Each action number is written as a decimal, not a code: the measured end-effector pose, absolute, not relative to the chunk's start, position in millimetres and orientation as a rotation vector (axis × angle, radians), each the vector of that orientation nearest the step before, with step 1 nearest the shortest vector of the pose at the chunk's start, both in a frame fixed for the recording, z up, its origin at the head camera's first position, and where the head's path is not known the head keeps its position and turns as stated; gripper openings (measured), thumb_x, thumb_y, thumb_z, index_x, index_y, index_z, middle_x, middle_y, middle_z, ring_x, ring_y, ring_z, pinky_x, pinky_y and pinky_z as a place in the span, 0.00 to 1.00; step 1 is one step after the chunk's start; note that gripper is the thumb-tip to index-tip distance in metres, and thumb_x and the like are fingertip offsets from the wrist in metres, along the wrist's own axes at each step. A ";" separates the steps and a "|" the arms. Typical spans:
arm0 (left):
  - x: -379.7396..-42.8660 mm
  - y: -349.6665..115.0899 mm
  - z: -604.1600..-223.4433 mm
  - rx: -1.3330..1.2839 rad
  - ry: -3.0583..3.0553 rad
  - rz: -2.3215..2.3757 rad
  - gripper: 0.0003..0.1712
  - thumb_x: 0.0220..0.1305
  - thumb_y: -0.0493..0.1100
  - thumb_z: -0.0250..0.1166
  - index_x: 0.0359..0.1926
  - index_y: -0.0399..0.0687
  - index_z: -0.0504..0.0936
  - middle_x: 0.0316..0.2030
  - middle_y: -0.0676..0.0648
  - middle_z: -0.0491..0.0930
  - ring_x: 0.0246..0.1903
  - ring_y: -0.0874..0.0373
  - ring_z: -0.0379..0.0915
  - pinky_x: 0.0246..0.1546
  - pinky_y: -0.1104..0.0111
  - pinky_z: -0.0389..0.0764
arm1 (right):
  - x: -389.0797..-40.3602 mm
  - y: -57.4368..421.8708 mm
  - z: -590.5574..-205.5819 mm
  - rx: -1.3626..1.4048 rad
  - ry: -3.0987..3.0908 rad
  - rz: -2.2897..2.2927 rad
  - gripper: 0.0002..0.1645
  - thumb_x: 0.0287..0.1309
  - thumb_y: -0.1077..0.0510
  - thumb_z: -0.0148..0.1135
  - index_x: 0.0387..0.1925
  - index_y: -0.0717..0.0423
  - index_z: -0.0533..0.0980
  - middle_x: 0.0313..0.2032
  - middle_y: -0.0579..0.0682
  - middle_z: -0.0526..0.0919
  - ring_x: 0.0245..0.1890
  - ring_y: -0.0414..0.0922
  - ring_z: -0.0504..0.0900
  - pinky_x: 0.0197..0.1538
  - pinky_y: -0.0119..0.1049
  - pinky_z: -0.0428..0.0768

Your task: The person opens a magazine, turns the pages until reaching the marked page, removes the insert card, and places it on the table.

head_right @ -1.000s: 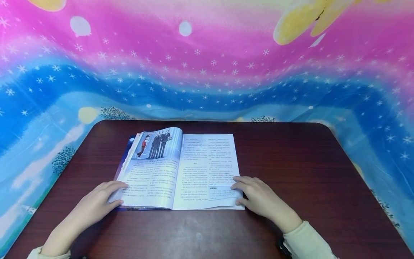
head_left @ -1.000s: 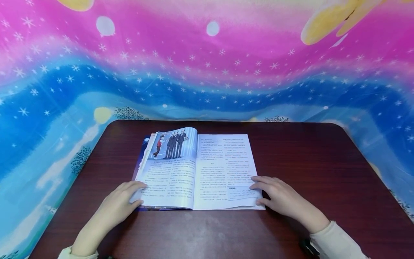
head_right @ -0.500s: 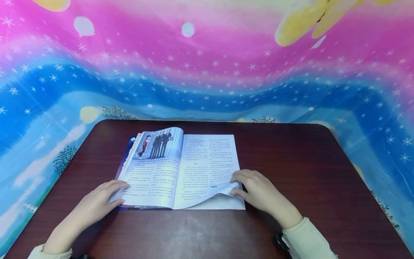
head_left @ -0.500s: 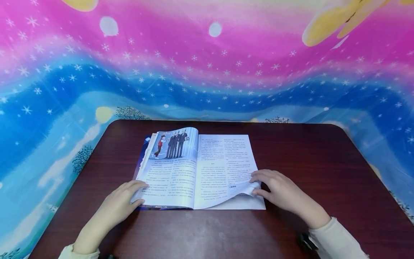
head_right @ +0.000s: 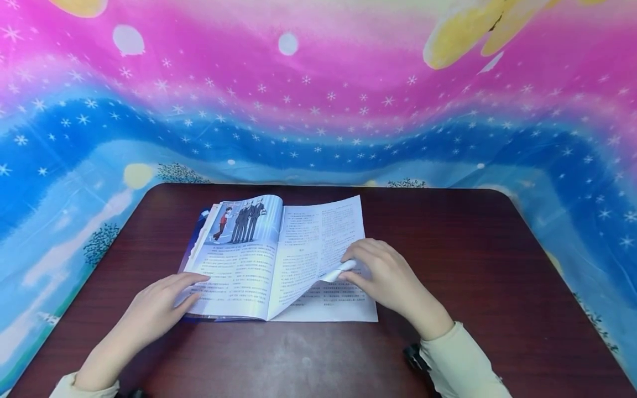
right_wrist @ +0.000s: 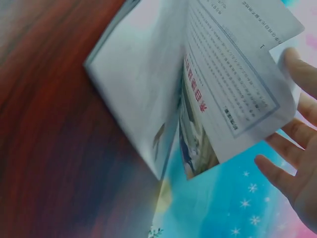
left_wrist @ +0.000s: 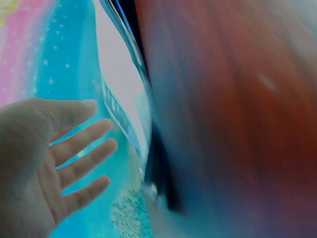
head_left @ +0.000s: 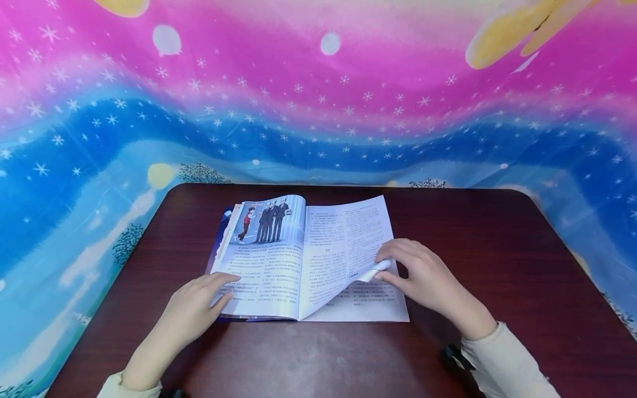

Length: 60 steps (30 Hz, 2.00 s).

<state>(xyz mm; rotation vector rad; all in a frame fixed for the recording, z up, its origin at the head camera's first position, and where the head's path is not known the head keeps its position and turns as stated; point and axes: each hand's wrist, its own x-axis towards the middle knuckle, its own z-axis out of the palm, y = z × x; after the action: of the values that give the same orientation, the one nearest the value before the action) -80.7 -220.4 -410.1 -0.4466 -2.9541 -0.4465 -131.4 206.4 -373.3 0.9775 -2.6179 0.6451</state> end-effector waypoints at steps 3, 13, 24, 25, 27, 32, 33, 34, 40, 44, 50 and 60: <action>-82.4 -209.2 -405.5 -0.499 -2.884 -0.456 0.20 0.59 0.41 0.73 0.53 0.49 0.84 0.49 0.46 0.84 0.48 0.47 0.81 0.48 0.49 0.80 | -132.8 201.1 -369.2 0.995 -2.571 0.684 0.19 0.46 0.52 0.79 0.40 0.47 0.81 0.42 0.40 0.82 0.50 0.43 0.78 0.55 0.46 0.75; -87.8 -159.3 -389.0 -0.737 -2.658 -0.595 0.21 0.61 0.45 0.72 0.55 0.52 0.82 0.50 0.51 0.83 0.50 0.54 0.80 0.52 0.55 0.79 | -135.2 182.2 -353.6 1.050 -2.488 0.811 0.21 0.46 0.51 0.80 0.42 0.46 0.81 0.43 0.37 0.81 0.49 0.38 0.75 0.54 0.37 0.73; -92.2 -104.6 -371.7 -0.935 -2.514 -0.781 0.25 0.62 0.48 0.71 0.59 0.52 0.80 0.54 0.53 0.81 0.53 0.59 0.78 0.54 0.60 0.79 | -138.3 169.7 -345.8 1.104 -2.438 0.809 0.20 0.49 0.50 0.78 0.43 0.48 0.82 0.42 0.40 0.82 0.50 0.40 0.76 0.57 0.38 0.71; -93.0 -101.0 -371.2 -0.946 -2.490 -0.805 0.25 0.61 0.48 0.72 0.59 0.51 0.80 0.54 0.53 0.81 0.54 0.59 0.77 0.54 0.60 0.78 | -138.5 169.1 -345.4 1.111 -2.431 0.811 0.19 0.50 0.49 0.78 0.43 0.49 0.82 0.42 0.40 0.82 0.50 0.41 0.76 0.58 0.39 0.71; -94.6 -94.2 -370.6 -0.961 -2.447 -0.842 0.25 0.60 0.47 0.72 0.58 0.49 0.80 0.54 0.52 0.81 0.54 0.58 0.77 0.54 0.60 0.79 | -138.9 168.0 -344.9 1.120 -2.420 0.811 0.18 0.51 0.48 0.76 0.42 0.49 0.82 0.42 0.41 0.82 0.50 0.41 0.76 0.58 0.39 0.70; -98.7 -81.1 -368.0 -0.988 -2.377 -0.871 0.24 0.60 0.44 0.72 0.57 0.47 0.80 0.52 0.52 0.82 0.52 0.59 0.78 0.53 0.62 0.79 | -139.4 165.2 -343.3 1.134 -2.398 0.805 0.17 0.53 0.46 0.75 0.41 0.49 0.83 0.42 0.41 0.82 0.49 0.41 0.76 0.57 0.39 0.70; -99.1 -79.1 -367.0 -0.993 -2.368 -0.874 0.23 0.61 0.44 0.72 0.57 0.48 0.80 0.52 0.52 0.82 0.52 0.59 0.78 0.52 0.63 0.79 | -139.4 164.6 -343.0 1.136 -2.391 0.806 0.17 0.53 0.46 0.75 0.41 0.49 0.83 0.41 0.41 0.82 0.49 0.42 0.76 0.57 0.40 0.71; -99.7 -77.2 -366.5 -1.000 -2.358 -0.872 0.22 0.61 0.44 0.71 0.57 0.48 0.80 0.51 0.52 0.82 0.51 0.60 0.79 0.52 0.64 0.80 | -139.4 164.0 -342.7 1.139 -2.386 0.807 0.17 0.52 0.46 0.75 0.41 0.49 0.83 0.41 0.41 0.82 0.49 0.42 0.76 0.57 0.40 0.71; -101.5 -69.6 -365.6 -1.015 -2.319 -0.888 0.19 0.62 0.40 0.70 0.55 0.50 0.82 0.49 0.54 0.82 0.49 0.62 0.79 0.49 0.68 0.80 | -139.1 161.3 -341.7 1.143 -2.373 0.793 0.19 0.48 0.50 0.79 0.41 0.49 0.83 0.41 0.41 0.82 0.48 0.42 0.77 0.56 0.41 0.71; -101.8 -68.9 -366.1 -1.012 -2.308 -0.890 0.20 0.61 0.37 0.71 0.54 0.50 0.82 0.49 0.54 0.83 0.49 0.61 0.79 0.48 0.68 0.81 | -138.7 161.1 -341.8 1.136 -2.401 0.791 0.18 0.49 0.49 0.78 0.42 0.49 0.83 0.42 0.41 0.82 0.49 0.42 0.76 0.57 0.40 0.71; -101.4 -71.2 -367.1 -1.001 -2.288 -0.873 0.20 0.61 0.32 0.69 0.55 0.47 0.82 0.50 0.51 0.82 0.50 0.58 0.79 0.49 0.66 0.81 | -135.9 162.9 -340.3 1.139 -2.393 0.791 0.23 0.57 0.40 0.69 0.48 0.50 0.83 0.49 0.44 0.82 0.54 0.44 0.76 0.61 0.43 0.69; -99.0 -88.2 -370.9 -0.876 -2.299 -0.861 0.23 0.60 0.31 0.69 0.57 0.46 0.80 0.51 0.48 0.83 0.51 0.55 0.80 0.48 0.63 0.82 | -127.4 174.4 -330.4 1.106 -2.361 0.838 0.37 0.43 0.58 0.80 0.59 0.53 0.79 0.63 0.50 0.76 0.63 0.50 0.72 0.64 0.50 0.68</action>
<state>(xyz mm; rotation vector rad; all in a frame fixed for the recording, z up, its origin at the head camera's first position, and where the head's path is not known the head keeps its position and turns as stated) -99.0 -88.2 -370.9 -0.8760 -2.2986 -0.8608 -127.4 174.4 -330.4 1.1060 -2.3606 0.8376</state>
